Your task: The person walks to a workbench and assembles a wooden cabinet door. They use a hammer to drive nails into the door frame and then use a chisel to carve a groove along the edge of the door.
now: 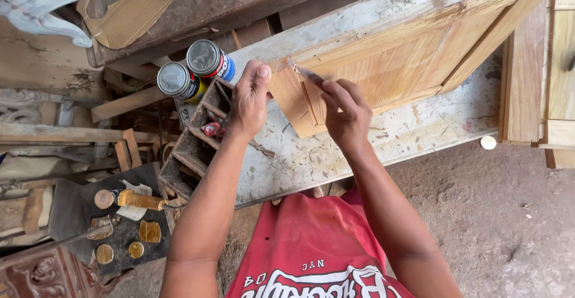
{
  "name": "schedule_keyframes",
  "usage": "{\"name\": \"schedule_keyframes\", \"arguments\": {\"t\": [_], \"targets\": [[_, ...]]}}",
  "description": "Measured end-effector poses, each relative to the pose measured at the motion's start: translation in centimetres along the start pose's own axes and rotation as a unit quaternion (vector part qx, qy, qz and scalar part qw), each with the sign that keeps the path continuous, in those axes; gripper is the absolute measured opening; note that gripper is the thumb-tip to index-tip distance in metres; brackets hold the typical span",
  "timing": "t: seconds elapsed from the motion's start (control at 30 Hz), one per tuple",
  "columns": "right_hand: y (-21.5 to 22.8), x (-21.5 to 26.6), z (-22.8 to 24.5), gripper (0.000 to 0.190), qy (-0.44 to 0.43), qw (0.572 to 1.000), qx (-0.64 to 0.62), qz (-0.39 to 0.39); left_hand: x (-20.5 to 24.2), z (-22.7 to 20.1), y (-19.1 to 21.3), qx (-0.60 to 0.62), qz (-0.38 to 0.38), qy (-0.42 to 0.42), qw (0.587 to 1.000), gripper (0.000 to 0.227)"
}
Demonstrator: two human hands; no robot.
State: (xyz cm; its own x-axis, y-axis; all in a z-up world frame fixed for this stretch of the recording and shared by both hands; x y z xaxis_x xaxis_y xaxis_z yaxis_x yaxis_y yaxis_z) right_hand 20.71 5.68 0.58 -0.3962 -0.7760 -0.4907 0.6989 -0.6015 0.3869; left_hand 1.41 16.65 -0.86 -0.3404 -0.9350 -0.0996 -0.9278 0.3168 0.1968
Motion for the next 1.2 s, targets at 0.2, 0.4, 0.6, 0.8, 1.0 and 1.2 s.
{"name": "schedule_keyframes", "arguments": {"t": [0.2, 0.4, 0.6, 0.8, 1.0, 1.2], "targets": [[1.3, 0.3, 0.8, 0.034, 0.043, 0.998, -0.016, 0.031, 0.1, 0.0, 0.0, -0.050, 0.006, 0.005, 0.999, 0.044], [0.5, 0.6, 0.0, 0.034, 0.030, 0.996, -0.020, 0.081, -0.2, 0.5, 0.0, -0.019, 0.004, 0.012, 1.000, 0.043], [0.9, 0.7, -1.6, 0.030, -0.037, 0.992, -0.078, 0.094, -0.2, 1.2, -0.1, 0.026, 0.017, 0.009, 0.999, 0.041], [0.9, -0.7, -0.7, 0.028, -0.016, 0.999, -0.034, 0.036, -0.1, 1.0, -0.1, 0.013, 0.019, 0.011, 1.000, 0.043], [2.1, -1.1, 0.8, 0.030, 0.055, 0.997, -0.014, 0.054, 0.1, -0.1, -0.2, -0.011, 0.022, -0.003, 1.000, 0.044], [1.4, -1.2, 1.2, 0.029, 0.097, 0.989, 0.018, 0.113, 0.2, -0.6, 0.1, -0.063, 0.010, 0.000, 0.998, 0.045]]}}
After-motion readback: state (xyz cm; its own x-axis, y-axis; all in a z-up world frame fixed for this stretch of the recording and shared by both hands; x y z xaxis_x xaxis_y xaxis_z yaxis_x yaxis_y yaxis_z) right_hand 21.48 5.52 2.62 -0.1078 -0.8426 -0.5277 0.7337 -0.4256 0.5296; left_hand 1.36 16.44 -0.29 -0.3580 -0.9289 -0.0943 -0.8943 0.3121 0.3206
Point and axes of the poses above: each hand's wrist, its own x-axis away from the middle knuckle, its own y-axis out of the back of the hand, z = x × y, the point moved 9 cm from there along -x, towards the middle knuckle, and after that the axes turned 4 degrees about -y, right-handed, at the moved point
